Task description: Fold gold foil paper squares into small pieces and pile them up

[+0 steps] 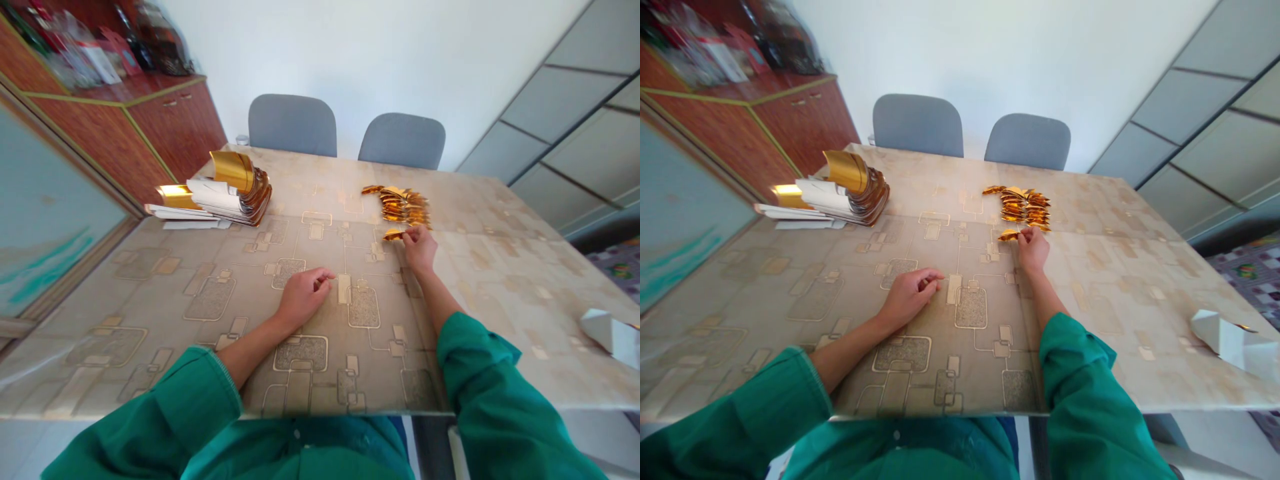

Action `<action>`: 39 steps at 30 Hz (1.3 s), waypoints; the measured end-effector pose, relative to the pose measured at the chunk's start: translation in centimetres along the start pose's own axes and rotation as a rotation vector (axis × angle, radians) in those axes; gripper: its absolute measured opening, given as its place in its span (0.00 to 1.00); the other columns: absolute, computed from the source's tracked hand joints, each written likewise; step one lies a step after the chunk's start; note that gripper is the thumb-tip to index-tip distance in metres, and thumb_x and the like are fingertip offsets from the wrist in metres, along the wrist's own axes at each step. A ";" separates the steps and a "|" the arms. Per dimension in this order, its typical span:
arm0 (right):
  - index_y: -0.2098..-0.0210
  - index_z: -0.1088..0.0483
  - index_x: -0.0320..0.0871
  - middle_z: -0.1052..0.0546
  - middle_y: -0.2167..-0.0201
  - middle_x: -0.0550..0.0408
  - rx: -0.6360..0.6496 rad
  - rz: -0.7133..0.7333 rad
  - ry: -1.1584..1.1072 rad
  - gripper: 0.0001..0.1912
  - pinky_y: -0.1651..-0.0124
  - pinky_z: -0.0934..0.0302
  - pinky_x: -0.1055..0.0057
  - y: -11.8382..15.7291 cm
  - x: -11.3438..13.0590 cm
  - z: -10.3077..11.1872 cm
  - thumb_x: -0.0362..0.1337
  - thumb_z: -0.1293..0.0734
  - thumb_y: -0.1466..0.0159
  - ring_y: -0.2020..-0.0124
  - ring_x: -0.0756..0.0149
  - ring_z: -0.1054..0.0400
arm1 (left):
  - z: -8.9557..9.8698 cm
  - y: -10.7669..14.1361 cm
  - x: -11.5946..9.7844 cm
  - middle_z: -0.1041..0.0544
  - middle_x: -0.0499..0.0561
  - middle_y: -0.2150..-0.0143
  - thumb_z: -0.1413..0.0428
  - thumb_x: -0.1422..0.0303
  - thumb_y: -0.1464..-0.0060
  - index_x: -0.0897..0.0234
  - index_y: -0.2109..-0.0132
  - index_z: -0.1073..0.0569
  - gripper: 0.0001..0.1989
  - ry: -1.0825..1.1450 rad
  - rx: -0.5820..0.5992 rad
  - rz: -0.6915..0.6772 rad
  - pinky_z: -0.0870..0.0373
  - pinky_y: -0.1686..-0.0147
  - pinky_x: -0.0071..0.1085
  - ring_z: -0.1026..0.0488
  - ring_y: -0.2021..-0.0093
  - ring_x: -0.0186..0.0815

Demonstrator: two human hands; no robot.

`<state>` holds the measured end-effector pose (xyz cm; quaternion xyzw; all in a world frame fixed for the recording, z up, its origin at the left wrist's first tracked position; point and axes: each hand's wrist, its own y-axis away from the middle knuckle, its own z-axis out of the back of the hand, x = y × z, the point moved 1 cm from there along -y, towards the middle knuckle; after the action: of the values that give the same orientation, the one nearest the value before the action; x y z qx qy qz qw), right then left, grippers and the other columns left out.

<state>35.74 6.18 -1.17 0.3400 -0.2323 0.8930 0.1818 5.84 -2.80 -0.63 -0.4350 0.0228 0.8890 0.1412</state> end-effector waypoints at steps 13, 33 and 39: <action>0.63 0.28 0.43 0.23 0.63 0.47 -0.049 0.102 0.489 0.08 0.54 0.51 0.61 -3.6 -0.8 -1.4 0.36 0.38 0.37 0.56 0.54 0.37 | -0.1 0.1 0.3 0.20 0.45 0.70 0.47 0.74 0.43 0.62 0.60 0.20 0.11 -0.036 -0.012 -0.004 0.39 0.70 0.26 0.30 0.75 0.30; 0.65 0.27 0.44 0.23 0.66 0.47 -0.038 0.044 0.570 0.09 0.54 0.48 0.60 -5.4 0.0 -2.2 0.36 0.38 0.40 0.58 0.54 0.34 | -0.1 0.1 0.3 0.21 0.45 0.71 0.46 0.76 0.44 0.62 0.61 0.20 0.11 -0.033 -0.026 -0.035 0.39 0.71 0.26 0.30 0.75 0.30; 0.64 0.27 0.44 0.23 0.66 0.47 -0.046 0.013 0.583 0.09 0.55 0.48 0.61 -5.5 0.1 -2.3 0.34 0.39 0.40 0.58 0.55 0.33 | -0.2 0.1 0.5 0.21 0.45 0.71 0.46 0.76 0.44 0.62 0.60 0.20 0.11 -0.021 -0.025 -0.032 0.39 0.71 0.26 0.31 0.76 0.30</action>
<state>37.14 11.96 -1.05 0.0634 -0.1928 0.9486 0.2430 5.67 -2.82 -1.16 -0.4277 0.0031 0.8913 0.1502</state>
